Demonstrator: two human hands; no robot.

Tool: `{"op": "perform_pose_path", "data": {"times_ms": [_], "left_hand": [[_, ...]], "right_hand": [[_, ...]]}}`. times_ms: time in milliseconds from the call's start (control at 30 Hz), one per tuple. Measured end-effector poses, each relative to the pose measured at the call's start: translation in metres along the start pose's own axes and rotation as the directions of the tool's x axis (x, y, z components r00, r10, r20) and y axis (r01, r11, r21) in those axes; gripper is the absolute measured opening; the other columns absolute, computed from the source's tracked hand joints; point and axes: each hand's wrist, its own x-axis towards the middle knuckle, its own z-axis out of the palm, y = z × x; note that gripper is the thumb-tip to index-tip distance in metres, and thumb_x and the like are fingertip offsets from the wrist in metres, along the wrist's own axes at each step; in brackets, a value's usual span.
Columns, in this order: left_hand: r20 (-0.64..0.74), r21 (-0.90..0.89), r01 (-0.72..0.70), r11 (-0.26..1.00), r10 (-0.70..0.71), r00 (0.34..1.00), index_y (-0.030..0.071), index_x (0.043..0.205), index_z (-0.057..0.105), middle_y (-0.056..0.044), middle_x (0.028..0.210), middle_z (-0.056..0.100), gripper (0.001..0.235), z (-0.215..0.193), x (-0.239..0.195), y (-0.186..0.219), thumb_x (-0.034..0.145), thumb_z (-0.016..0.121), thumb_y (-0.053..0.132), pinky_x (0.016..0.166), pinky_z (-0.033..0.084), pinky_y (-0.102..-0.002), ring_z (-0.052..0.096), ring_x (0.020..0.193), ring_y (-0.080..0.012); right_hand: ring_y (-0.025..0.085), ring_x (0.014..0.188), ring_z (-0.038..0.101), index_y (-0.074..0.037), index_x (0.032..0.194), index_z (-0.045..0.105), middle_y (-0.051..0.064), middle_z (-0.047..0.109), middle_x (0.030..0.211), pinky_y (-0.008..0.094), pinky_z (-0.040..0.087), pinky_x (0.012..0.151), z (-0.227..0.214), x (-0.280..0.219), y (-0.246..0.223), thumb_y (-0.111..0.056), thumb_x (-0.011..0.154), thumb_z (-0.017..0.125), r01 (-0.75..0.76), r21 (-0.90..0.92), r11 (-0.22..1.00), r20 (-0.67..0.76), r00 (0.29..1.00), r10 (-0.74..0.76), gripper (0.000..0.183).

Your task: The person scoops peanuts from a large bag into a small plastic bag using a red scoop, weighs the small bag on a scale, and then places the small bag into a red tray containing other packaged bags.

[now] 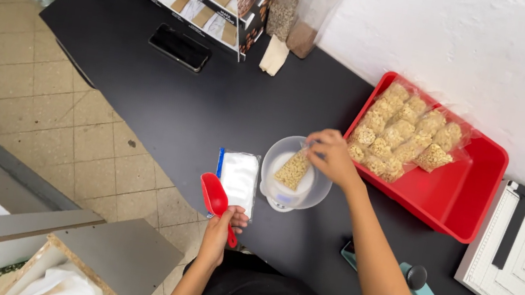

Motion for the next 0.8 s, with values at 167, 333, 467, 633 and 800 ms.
{"op": "perform_pose_path", "data": {"times_ms": [167,333,467,633,800], "left_hand": [[-0.020,0.005,0.030,1.000,-0.030,0.999,0.002,0.102,0.074,-0.011,0.086,0.075,0.034,0.014,0.011,0.016,0.106,0.050,0.027,0.069,0.051,-0.028,0.067,0.077,-0.0172],[0.019,0.033,0.047,0.998,-0.047,0.999,0.004,0.102,0.072,-0.010,0.089,0.076,0.034,0.026,0.025,0.027,0.105,0.049,0.029,0.069,0.051,-0.028,0.068,0.078,-0.0168],[0.020,0.038,0.052,0.998,-0.053,0.998,0.003,0.103,0.072,-0.012,0.089,0.076,0.034,0.025,0.028,0.023,0.105,0.050,0.029,0.068,0.052,-0.028,0.069,0.079,-0.0183],[-0.005,0.067,0.050,0.997,-0.050,0.999,0.004,0.100,0.073,-0.010,0.087,0.075,0.034,0.022,0.028,0.033,0.106,0.048,0.027,0.070,0.051,-0.030,0.066,0.078,-0.0175],[0.012,0.056,0.046,0.997,-0.047,0.999,0.002,0.100,0.072,-0.012,0.087,0.075,0.035,0.023,0.030,0.027,0.106,0.047,0.026,0.070,0.052,-0.030,0.066,0.078,-0.0183]], "right_hand": [[0.025,0.096,0.061,-0.010,0.079,0.064,-0.004,0.072,0.097,0.039,0.046,0.082,-0.029,-0.014,-0.034,-0.025,0.102,0.066,0.264,-0.238,0.935,-0.120,0.947,-0.298,0.027],[0.024,0.093,0.060,-0.013,0.084,0.064,-0.005,0.070,0.095,0.039,0.042,0.078,-0.006,-0.038,-0.050,-0.027,0.102,0.066,0.244,-0.410,0.879,-0.168,0.927,-0.336,0.023],[0.021,0.088,0.058,-0.018,0.080,0.059,-0.008,0.069,0.094,0.035,0.038,0.069,0.006,-0.047,-0.058,-0.026,0.099,0.071,0.241,-0.454,0.857,-0.118,0.938,-0.326,0.024],[0.022,0.090,0.057,-0.021,0.094,0.059,-0.010,0.065,0.112,0.037,0.041,0.068,0.008,-0.049,-0.042,-0.041,0.091,0.073,0.155,-0.584,0.797,-0.015,0.979,-0.201,0.025],[0.024,0.085,0.058,-0.024,0.096,0.061,-0.003,0.064,0.130,0.038,0.042,0.059,0.013,-0.049,-0.032,-0.034,0.087,0.072,0.152,-0.665,0.731,0.101,0.988,-0.113,0.018]]}}
